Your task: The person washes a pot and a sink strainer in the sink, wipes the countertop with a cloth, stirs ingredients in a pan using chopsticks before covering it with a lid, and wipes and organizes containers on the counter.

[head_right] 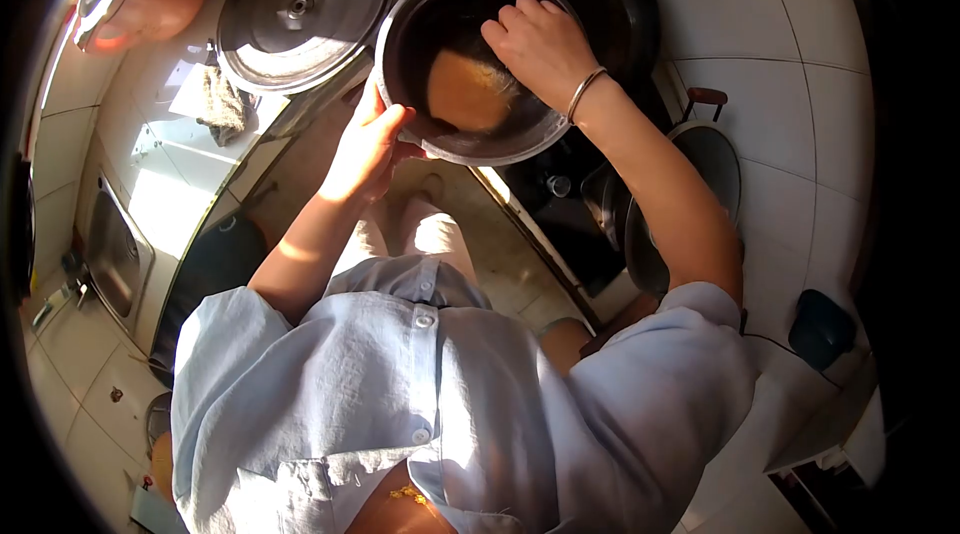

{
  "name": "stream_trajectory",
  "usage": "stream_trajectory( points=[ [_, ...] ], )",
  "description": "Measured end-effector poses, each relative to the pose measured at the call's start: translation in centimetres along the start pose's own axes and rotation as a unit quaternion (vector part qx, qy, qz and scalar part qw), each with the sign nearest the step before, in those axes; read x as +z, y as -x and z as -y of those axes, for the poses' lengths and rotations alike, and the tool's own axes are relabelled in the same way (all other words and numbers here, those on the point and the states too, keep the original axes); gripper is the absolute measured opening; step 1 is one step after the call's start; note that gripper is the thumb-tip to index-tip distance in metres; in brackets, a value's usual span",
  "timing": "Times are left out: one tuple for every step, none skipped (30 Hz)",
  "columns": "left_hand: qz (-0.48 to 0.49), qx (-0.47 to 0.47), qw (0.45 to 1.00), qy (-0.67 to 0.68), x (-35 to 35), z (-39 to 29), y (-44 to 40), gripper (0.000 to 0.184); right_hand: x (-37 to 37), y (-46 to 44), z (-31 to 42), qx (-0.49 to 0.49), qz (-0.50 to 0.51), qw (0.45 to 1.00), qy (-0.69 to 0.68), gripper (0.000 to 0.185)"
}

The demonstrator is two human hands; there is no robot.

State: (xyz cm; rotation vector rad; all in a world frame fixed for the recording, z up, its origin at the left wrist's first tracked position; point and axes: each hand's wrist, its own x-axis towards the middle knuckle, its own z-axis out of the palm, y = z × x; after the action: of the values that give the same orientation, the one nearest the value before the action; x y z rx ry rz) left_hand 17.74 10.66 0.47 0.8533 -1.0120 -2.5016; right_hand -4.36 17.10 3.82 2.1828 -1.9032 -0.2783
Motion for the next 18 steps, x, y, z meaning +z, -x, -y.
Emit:
stream_trajectory(
  points=[
    [-0.002,0.003,1.0,-0.003,-0.1,0.0,0.0,0.061,0.3,-0.1,0.3,0.017,0.003,1.0,-0.018,0.007],
    [-0.003,0.005,1.0,-0.006,-0.3,0.0,0.1,0.061,0.5,-0.2,0.5,0.034,0.006,0.999,-0.037,0.008],
    [-0.004,0.004,1.0,-0.007,-0.5,0.1,0.0,0.061,0.6,-0.4,0.4,0.037,-0.004,0.995,-0.088,0.012],
    [-0.005,0.004,1.0,-0.007,-0.6,0.2,0.0,0.061,0.8,-0.5,0.1,0.041,-0.015,0.989,-0.139,0.016],
    [-0.005,0.003,1.0,-0.008,-0.8,0.3,0.0,0.062,0.8,-0.5,-0.1,0.045,-0.024,0.981,-0.189,0.02],
    [-0.006,0.003,1.0,-0.009,-0.8,0.2,0.0,0.062,0.7,-0.5,-0.3,0.034,-0.022,0.978,-0.203,0.022],
    [-0.007,0.002,1.0,-0.011,-0.7,0.1,0.1,0.062,0.4,-0.6,-0.5,0.024,-0.02,0.976,-0.217,0.023],
    [-0.007,0.002,1.0,-0.012,-0.7,-0.1,0.1,0.061,0.1,-0.7,-0.7,0.013,-0.018,0.973,-0.23,0.025],
    [-0.004,0.004,1.0,-0.01,-0.7,-0.1,0.1,0.061,-0.5,-0.9,-0.6,0.019,0.0,0.972,-0.235,0.027],
    [-0.001,0.006,1.0,-0.008,-0.7,-0.1,0.1,0.061,-1.2,-0.9,-0.3,0.024,0.018,0.97,-0.24,0.028],
    [0.002,0.008,1.0,-0.006,-0.7,-0.2,0.1,0.061,-1.6,-1.0,-0.1,0.029,0.035,0.968,-0.245,0.03],
    [0.004,0.009,1.0,-0.008,-0.7,-0.1,0.1,0.061,-1.3,-1.2,0.0,0.023,0.032,0.968,-0.249,0.029],
    [0.005,0.01,1.0,-0.01,-0.8,0.1,0.1,0.061,-0.7,-1.4,-0.1,0.017,0.028,0.967,-0.253,0.028],
    [0.006,0.012,1.0,-0.013,-0.9,0.1,0.0,0.06,-0.3,-1.7,-0.1,0.01,0.024,0.966,-0.257,0.027],
    [0.005,0.01,1.0,-0.012,-1.0,0.1,0.0,0.06,-0.3,-2.0,-0.2,0.008,0.025,0.967,-0.253,0.024],
    [0.003,0.008,1.0,-0.012,-0.9,0.1,0.2,0.06,-0.3,-2.2,-0.2,0.006,0.027,0.968,-0.251,0.022],
    [0.001,0.004,1.0,-0.011,-0.9,0.1,0.3,0.06,-0.3,-2.4,-0.2,0.006,0.029,0.968,-0.248,0.02],
    [-0.005,0.008,1.0,-0.002,-0.8,0.1,0.4,0.06,-0.1,-2.4,0.0,0.014,0.029,0.974,-0.225,0.018]
  ],
)
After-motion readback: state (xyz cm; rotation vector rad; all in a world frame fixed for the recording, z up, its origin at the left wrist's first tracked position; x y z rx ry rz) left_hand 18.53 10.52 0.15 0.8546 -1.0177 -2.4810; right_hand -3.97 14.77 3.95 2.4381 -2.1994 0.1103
